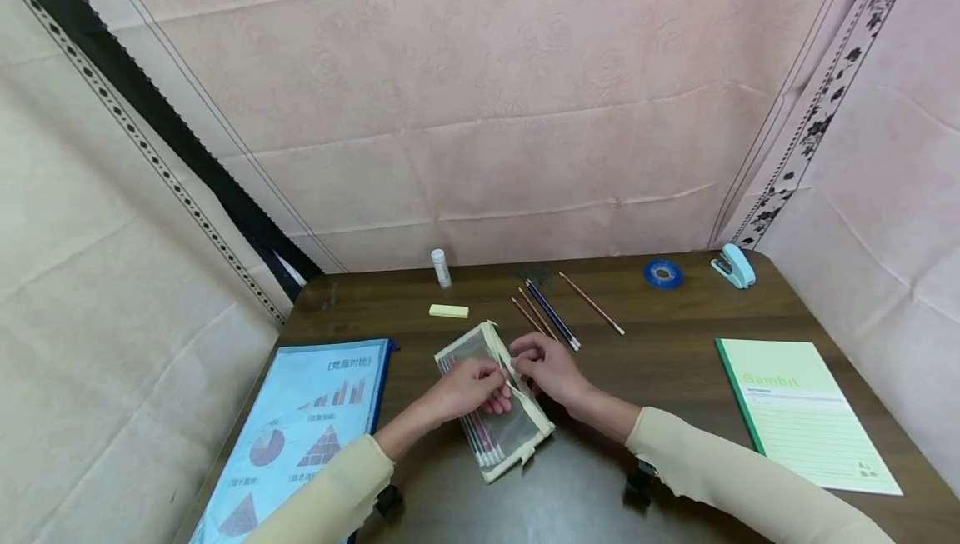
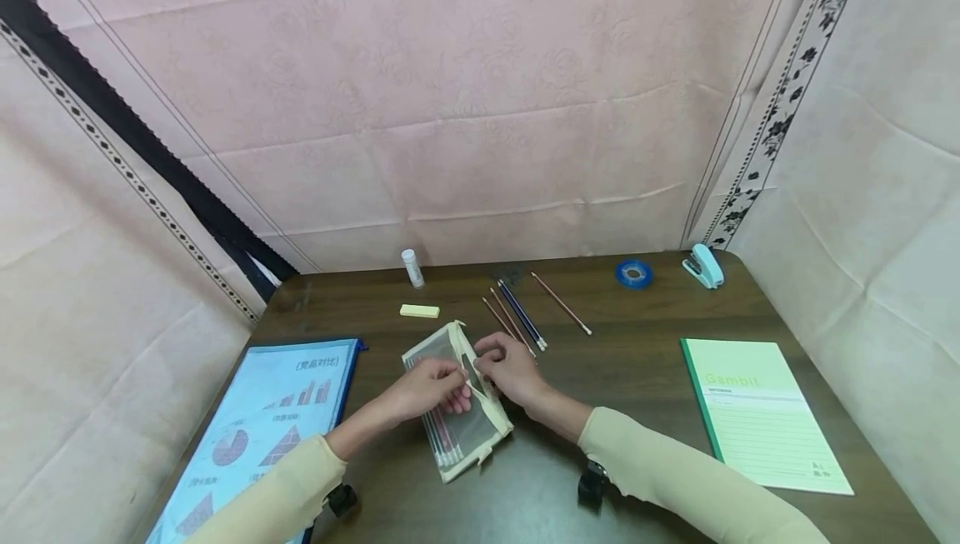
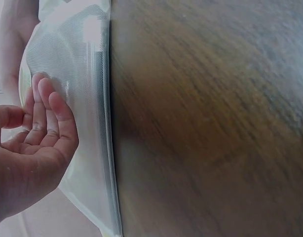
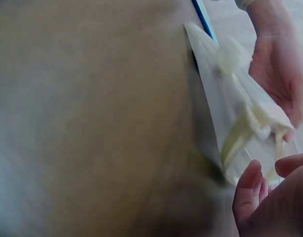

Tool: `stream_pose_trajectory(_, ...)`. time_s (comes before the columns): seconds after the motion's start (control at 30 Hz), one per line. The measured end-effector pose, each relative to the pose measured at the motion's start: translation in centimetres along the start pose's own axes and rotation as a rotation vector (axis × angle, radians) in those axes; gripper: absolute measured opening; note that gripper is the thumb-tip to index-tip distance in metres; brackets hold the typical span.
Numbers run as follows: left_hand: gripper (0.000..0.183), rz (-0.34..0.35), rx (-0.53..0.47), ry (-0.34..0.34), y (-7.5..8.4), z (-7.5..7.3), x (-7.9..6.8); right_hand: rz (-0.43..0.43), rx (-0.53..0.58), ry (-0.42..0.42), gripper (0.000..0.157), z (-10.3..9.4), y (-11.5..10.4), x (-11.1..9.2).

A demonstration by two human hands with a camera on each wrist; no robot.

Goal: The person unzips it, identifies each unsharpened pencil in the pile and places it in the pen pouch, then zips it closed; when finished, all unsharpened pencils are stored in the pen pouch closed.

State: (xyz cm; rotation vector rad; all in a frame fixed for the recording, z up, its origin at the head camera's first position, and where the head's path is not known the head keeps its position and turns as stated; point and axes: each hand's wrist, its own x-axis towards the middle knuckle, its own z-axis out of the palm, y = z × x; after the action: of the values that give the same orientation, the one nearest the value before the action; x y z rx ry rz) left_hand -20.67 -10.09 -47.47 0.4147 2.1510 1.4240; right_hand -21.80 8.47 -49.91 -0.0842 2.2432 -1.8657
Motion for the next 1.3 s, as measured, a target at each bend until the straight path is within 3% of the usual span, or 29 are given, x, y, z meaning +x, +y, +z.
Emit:
stream_pose_trajectory(0.23,0.031,0.003,0.014,-0.001,-0.3,-0.1,0.1,-0.035,-0.069,-0.064,0.023,-0.6,-0.9,2.5)
stream_pose_trajectory(0.5,0.031,0.002,0.019,-0.016,-0.4,-0.1,0.1,0.032,-0.088,0.013,0.024,-0.5,-1.2,5.4)
stream_pose_trajectory(0.63,0.03,-0.003,0.025,-0.017,-0.6,-0.2,0.1,0.023,-0.115,0.047,0.021,0.0,-1.1,6.4)
stream_pose_trajectory(0.87,0.031,-0.017,0.046,-0.024,-0.9,-0.3,0.0,0.063,-0.028,0.012,0.025,0.7,-1.2,7.5)
stream_pose_trajectory(1.07,0.032,-0.001,0.028,-0.019,-0.9,-0.1,-0.1,0.114,0.096,0.043,0.021,0.9,-1.2,8.5)
stream_pose_trajectory(1.3,0.033,0.005,0.036,-0.008,-0.6,0.0,-0.2,0.083,0.113,0.058,0.019,0.3,-1.1,9.0)
